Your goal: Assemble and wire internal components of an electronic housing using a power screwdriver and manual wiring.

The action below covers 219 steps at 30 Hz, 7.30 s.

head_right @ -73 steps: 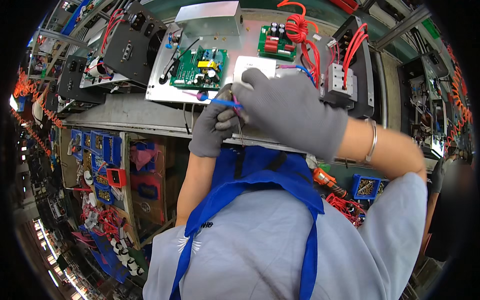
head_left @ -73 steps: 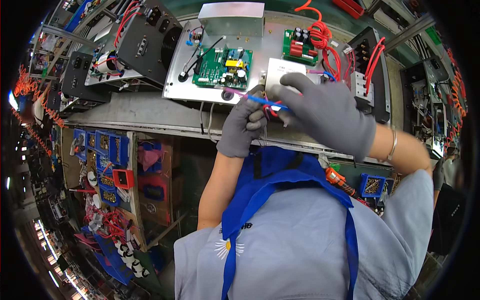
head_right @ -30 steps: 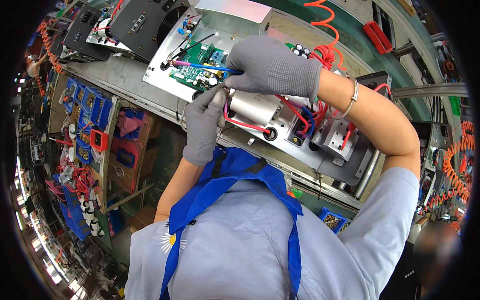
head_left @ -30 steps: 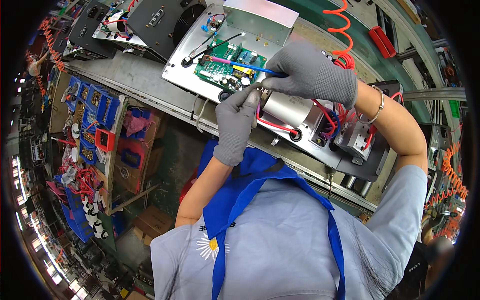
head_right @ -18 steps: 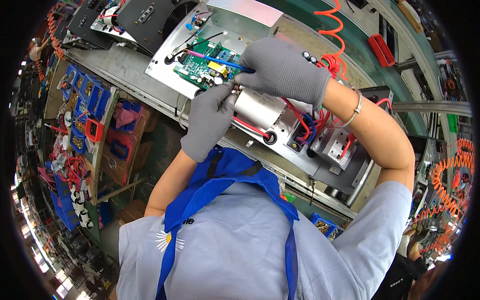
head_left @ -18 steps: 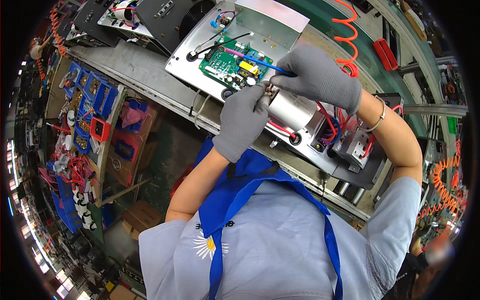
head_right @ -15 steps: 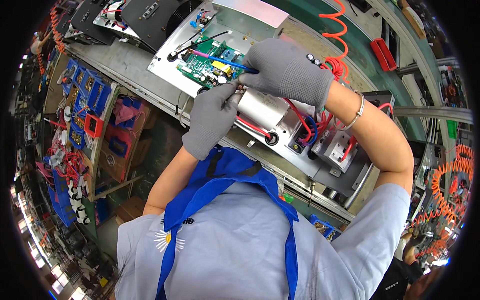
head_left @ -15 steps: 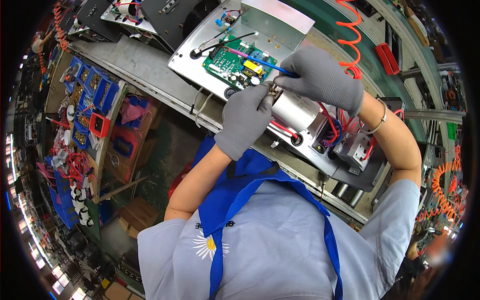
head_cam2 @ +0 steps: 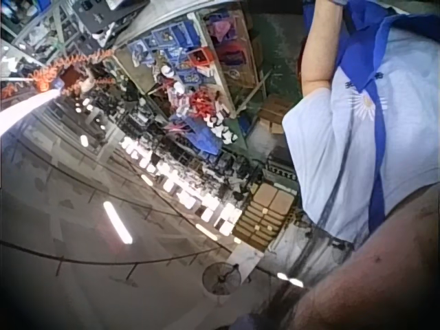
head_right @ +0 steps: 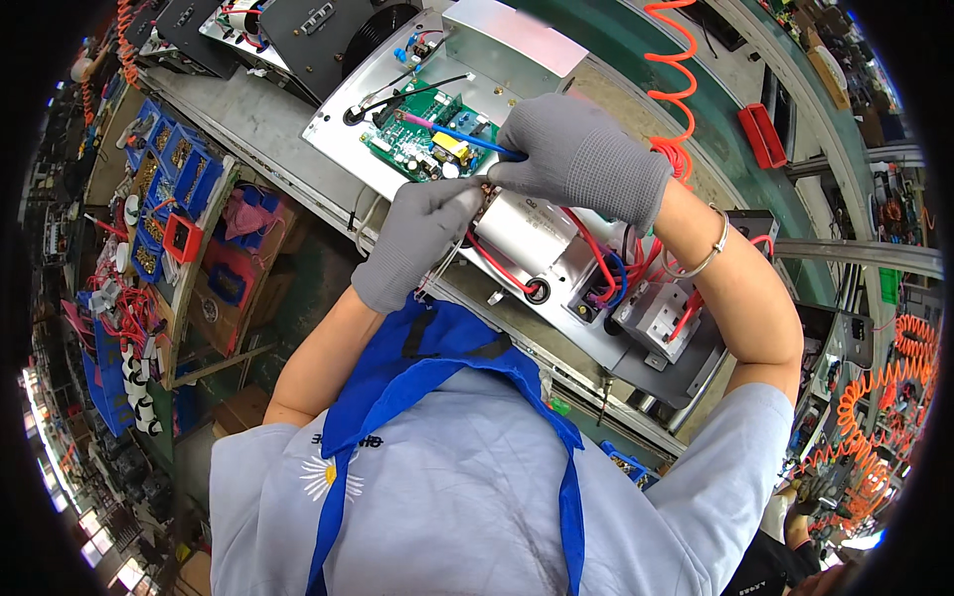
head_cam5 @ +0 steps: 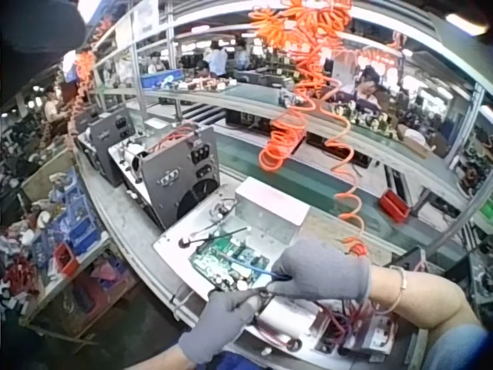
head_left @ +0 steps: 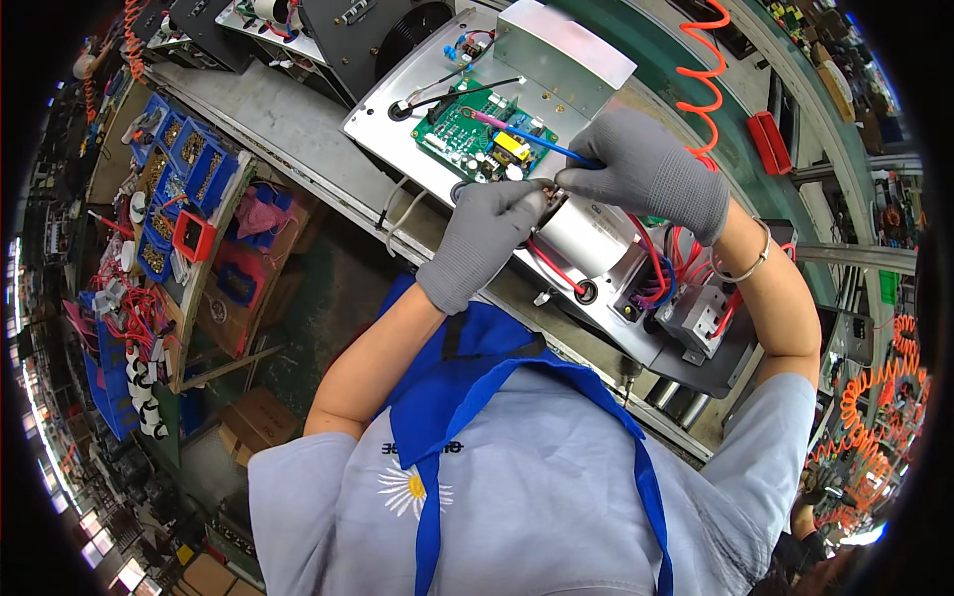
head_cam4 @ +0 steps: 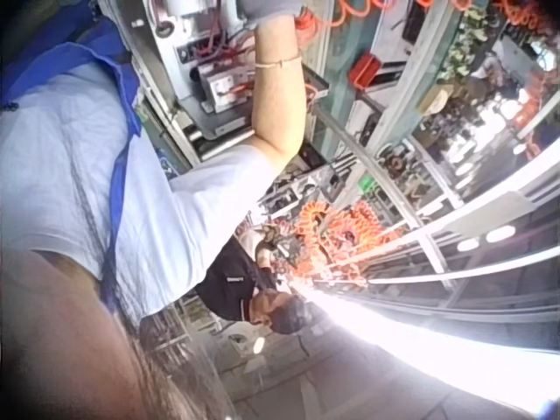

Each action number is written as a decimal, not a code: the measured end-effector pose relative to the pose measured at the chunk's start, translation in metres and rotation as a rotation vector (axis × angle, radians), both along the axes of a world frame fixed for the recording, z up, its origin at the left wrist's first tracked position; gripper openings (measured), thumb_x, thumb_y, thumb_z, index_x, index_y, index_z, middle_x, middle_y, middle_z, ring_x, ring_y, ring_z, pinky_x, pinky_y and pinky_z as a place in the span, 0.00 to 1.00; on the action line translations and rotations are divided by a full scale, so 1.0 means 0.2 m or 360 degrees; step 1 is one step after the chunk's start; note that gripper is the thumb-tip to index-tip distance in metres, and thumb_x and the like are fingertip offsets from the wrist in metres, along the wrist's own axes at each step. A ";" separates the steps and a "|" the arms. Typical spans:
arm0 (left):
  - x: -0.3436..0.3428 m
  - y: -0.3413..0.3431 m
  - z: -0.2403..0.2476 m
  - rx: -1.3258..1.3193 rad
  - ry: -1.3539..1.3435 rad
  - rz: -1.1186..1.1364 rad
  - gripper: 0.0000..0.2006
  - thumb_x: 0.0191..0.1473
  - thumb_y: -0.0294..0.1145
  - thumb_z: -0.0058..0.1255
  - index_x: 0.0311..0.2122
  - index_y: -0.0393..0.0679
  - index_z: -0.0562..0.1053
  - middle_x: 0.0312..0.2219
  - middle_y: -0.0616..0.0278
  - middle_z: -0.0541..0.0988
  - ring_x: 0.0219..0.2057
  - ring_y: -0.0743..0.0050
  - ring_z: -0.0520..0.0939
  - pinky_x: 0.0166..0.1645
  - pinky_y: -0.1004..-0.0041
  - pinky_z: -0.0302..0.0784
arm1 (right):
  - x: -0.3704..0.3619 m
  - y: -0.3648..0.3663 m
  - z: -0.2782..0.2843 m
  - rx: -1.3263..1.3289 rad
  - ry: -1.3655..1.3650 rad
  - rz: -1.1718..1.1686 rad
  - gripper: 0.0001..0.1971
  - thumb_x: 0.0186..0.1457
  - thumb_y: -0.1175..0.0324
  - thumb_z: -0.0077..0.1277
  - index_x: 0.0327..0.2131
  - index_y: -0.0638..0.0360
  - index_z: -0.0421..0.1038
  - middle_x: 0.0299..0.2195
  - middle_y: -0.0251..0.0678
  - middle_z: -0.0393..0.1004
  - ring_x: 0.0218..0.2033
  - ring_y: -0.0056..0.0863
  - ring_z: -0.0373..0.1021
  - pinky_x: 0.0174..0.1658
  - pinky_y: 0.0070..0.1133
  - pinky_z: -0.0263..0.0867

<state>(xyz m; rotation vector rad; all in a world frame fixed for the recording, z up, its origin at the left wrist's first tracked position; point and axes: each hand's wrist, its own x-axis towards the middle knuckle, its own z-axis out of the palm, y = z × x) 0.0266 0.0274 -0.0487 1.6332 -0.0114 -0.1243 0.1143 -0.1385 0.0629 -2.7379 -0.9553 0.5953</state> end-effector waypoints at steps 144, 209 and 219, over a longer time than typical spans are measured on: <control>-0.42 -0.25 -0.48 -0.0124 0.0493 -0.0691 0.16 0.59 0.34 0.45 0.28 0.30 0.73 0.20 0.51 0.77 0.17 0.67 0.79 0.21 0.70 0.73 | -0.86 -0.15 -0.23 0.0835 -0.0718 -0.0841 0.09 0.61 0.65 0.46 0.37 0.61 0.70 0.27 0.43 0.73 0.27 0.37 0.72 0.32 0.28 0.66; -0.18 -0.18 0.29 0.0970 -0.0549 -0.0771 0.15 0.44 0.39 0.65 0.30 0.39 0.74 0.20 0.57 0.80 0.22 0.69 0.82 0.27 0.72 0.75 | -0.95 -0.02 -0.74 0.1494 -0.1340 -0.1223 0.27 0.45 0.71 0.59 0.52 0.53 0.68 0.34 0.38 0.76 0.28 0.33 0.74 0.28 0.25 0.70; -0.05 -0.22 0.42 0.0801 -0.0745 -0.1058 0.10 0.46 0.37 0.61 0.33 0.44 0.79 0.21 0.59 0.80 0.22 0.72 0.80 0.29 0.73 0.73 | -0.92 0.00 -0.77 0.1346 -0.1422 -0.1463 0.24 0.50 0.72 0.53 0.53 0.57 0.66 0.30 0.41 0.74 0.26 0.40 0.72 0.27 0.31 0.68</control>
